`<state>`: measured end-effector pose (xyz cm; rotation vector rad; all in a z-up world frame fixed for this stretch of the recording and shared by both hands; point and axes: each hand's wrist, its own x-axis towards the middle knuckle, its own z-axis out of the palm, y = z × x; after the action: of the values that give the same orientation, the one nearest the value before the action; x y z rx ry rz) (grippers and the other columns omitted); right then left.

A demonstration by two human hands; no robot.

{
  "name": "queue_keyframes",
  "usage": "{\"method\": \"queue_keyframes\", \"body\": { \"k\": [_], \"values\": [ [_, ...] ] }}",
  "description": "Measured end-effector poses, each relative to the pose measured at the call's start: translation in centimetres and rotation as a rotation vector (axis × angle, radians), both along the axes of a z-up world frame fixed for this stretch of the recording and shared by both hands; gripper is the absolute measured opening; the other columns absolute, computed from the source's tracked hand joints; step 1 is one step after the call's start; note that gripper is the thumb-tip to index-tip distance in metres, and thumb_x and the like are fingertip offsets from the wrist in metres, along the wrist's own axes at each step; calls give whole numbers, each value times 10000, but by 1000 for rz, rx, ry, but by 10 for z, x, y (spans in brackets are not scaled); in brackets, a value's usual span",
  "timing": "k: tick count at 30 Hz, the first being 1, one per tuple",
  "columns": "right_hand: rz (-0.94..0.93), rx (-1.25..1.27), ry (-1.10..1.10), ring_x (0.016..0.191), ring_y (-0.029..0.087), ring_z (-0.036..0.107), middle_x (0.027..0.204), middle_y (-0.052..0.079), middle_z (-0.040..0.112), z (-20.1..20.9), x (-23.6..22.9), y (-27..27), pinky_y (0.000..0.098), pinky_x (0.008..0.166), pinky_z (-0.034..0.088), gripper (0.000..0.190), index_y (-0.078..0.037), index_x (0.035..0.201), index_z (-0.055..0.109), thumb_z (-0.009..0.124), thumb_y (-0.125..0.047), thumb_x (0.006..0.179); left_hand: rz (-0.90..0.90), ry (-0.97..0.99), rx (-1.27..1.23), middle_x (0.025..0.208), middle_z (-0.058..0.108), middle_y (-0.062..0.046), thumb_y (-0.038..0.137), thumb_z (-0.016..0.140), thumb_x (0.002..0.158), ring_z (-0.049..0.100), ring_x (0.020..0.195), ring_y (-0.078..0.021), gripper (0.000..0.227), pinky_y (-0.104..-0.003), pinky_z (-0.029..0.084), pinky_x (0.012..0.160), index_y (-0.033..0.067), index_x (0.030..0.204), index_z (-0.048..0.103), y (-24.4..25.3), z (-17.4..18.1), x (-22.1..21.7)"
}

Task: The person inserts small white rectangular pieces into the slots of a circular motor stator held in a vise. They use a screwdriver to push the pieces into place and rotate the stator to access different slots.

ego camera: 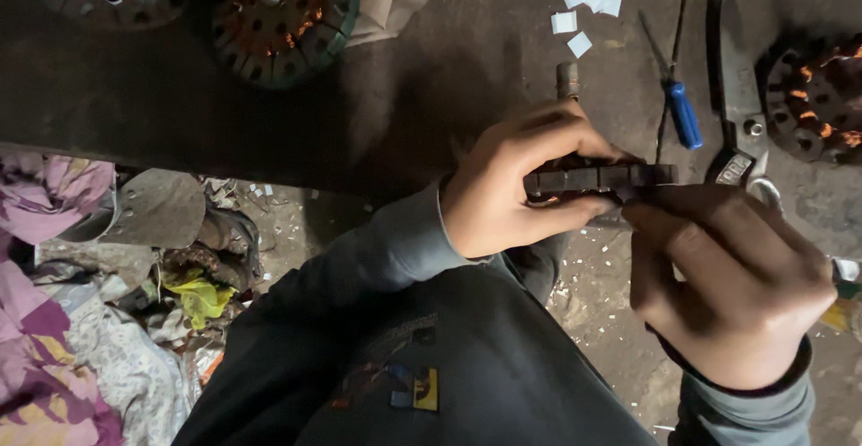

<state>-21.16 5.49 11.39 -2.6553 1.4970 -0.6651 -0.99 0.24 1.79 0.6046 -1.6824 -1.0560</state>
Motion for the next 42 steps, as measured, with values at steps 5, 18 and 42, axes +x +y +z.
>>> {"method": "queue_keyframes", "body": {
  "k": [5,18,42],
  "values": [
    [-9,21,-27,865,221,713,1031,102,719,2,0,1,297,757,564,171,-21,1025,753,725,52,873,26,9,-6,1018,614,-71,50,823,871,654,923,-212,318,-310,519,836,60,1141,654,0,1,-2],
    [-100,-148,2,910,274,715,1093,124,717,-12,26,4,346,789,570,267,-16,1120,740,705,78,872,198,-59,-86,1146,602,-106,65,814,747,662,1028,-288,477,-351,546,904,56,1175,604,1,8,-6],
    [-174,134,-785,1134,163,615,1247,104,612,-43,13,17,268,1005,506,361,2,1247,567,813,-175,1050,64,-38,-79,1076,678,-59,230,894,874,720,1001,-204,404,-338,588,871,63,1169,674,3,-1,10]
  ]
}}
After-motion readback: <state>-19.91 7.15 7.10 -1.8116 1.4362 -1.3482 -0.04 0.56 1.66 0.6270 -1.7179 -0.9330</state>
